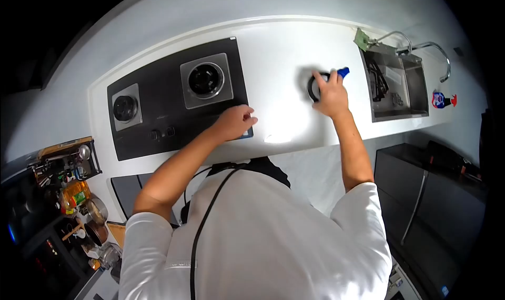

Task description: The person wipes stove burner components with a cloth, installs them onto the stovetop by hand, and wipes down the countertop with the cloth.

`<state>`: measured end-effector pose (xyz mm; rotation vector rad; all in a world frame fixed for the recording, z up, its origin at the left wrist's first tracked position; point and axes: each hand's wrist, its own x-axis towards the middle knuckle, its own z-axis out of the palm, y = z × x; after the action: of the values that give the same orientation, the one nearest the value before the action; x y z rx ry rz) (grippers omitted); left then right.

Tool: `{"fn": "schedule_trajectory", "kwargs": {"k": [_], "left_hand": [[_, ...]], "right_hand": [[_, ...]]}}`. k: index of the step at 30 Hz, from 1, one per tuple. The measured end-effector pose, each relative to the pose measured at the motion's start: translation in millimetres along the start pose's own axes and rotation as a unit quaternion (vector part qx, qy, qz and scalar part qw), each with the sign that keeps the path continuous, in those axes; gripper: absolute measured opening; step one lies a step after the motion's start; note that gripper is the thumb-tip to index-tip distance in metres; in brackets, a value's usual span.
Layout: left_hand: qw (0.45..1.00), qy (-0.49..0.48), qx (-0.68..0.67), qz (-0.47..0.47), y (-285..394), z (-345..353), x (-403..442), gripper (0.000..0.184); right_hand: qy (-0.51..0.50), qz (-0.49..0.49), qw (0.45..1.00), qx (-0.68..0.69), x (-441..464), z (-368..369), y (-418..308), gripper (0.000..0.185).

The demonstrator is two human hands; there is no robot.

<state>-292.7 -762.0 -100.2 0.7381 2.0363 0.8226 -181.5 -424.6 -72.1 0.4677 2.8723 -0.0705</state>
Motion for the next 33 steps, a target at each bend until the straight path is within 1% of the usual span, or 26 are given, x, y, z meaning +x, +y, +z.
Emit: {"fn": "schedule_trajectory", "kwargs": {"k": [1, 2, 3, 4, 5, 7, 8, 10, 11, 12, 13, 14, 15, 17, 19, 22, 25, 29, 33], "left_hand": [[1.000, 0.005, -0.004, 0.005, -0.7, -5.9, -0.4, 0.047], [1.000, 0.017, -0.011, 0.007, -4.1, -10.5, -1.3, 0.047], [1.000, 0.013, -0.024, -0.001, -9.7, -3.2, -11.7, 0.048], [0.999, 0.000, -0.047, -0.021, -9.2, -5.0, -15.7, 0.048], [0.998, -0.001, -0.041, -0.039, -5.9, -10.8, -18.4, 0.049], [0.999, 0.018, 0.004, -0.042, -14.1, -8.6, -17.6, 0.049], [0.999, 0.019, -0.006, -0.042, -18.1, -8.9, -16.8, 0.049], [0.998, 0.020, -0.028, -0.046, -20.9, -9.8, -23.3, 0.049], [0.999, 0.021, -0.023, -0.044, -23.8, -10.7, -29.0, 0.049], [0.999, 0.020, -0.017, -0.042, -26.1, -12.0, -33.9, 0.048], [0.999, 0.023, -0.011, -0.036, -29.1, -16.6, -34.2, 0.048], [0.998, 0.046, -0.026, -0.031, -35.8, -24.1, -31.2, 0.048], [0.997, 0.062, -0.042, -0.031, -46.2, -25.9, -33.9, 0.047], [0.995, 0.059, -0.057, -0.055, -63.2, -10.2, -60.6, 0.047], [0.994, 0.079, -0.034, -0.070, -75.3, -23.7, -61.4, 0.046], [0.992, 0.091, -0.044, -0.081, -83.8, -39.9, -81.4, 0.047], [0.987, 0.126, -0.059, -0.083, -100.5, -51.8, -99.4, 0.046], [0.978, 0.167, -0.088, -0.089, -120.6, -60.2, -121.0, 0.044], [0.975, 0.166, -0.105, -0.106, -137.8, -63.9, -133.9, 0.044]], "right_hand": [[0.036, 0.043, 0.995, 0.080, -4.2, 17.6, 2.9, 0.104], [0.073, 0.026, 0.980, 0.182, 12.2, 34.9, 19.8, 0.105], [0.088, 0.015, 0.954, 0.285, 12.4, 52.1, 30.2, 0.107], [0.015, 0.018, 0.833, 0.553, 3.5, 18.4, 16.8, 0.108], [-0.044, 0.061, 0.638, 0.766, -5.2, -16.9, 2.1, 0.109], [-0.041, 0.053, 0.776, 0.627, 18.0, -19.9, 5.0, 0.110], [-0.044, 0.055, 0.833, 0.549, 20.7, -14.4, 4.6, 0.111], [-0.053, 0.057, 0.923, 0.378, 22.4, 2.3, -1.9, 0.112], [-0.055, 0.056, 0.955, 0.286, 23.2, 10.2, -7.7, 0.113], [-0.059, 0.019, 0.988, 0.144, 19.1, 16.2, -22.9, 0.112], [-0.056, -0.021, 0.998, -0.004, 18.0, 21.5, -40.9, 0.112], [-0.090, 0.036, 0.978, 0.187, 26.9, 32.9, -52.4, 0.113], [-0.039, 0.011, 0.955, 0.293, 35.3, 60.1, -62.9, 0.118], [-0.003, -0.075, 0.951, 0.299, 48.4, 48.6, -116.4, 0.123], [-0.009, -0.151, 0.950, 0.275, 68.8, 35.6, -170.1, 0.125], [-0.016, -0.157, 0.950, 0.271, 102.6, 45.3, -233.2, 0.126], [0.000, -0.166, 0.952, 0.255, 121.1, 53.5, -270.2, 0.125], [0.018, -0.164, 0.958, 0.236, 133.0, 66.4, -293.2, 0.125], [0.011, -0.156, 0.963, 0.219, 132.3, 56.7, -310.0, 0.126]]}}
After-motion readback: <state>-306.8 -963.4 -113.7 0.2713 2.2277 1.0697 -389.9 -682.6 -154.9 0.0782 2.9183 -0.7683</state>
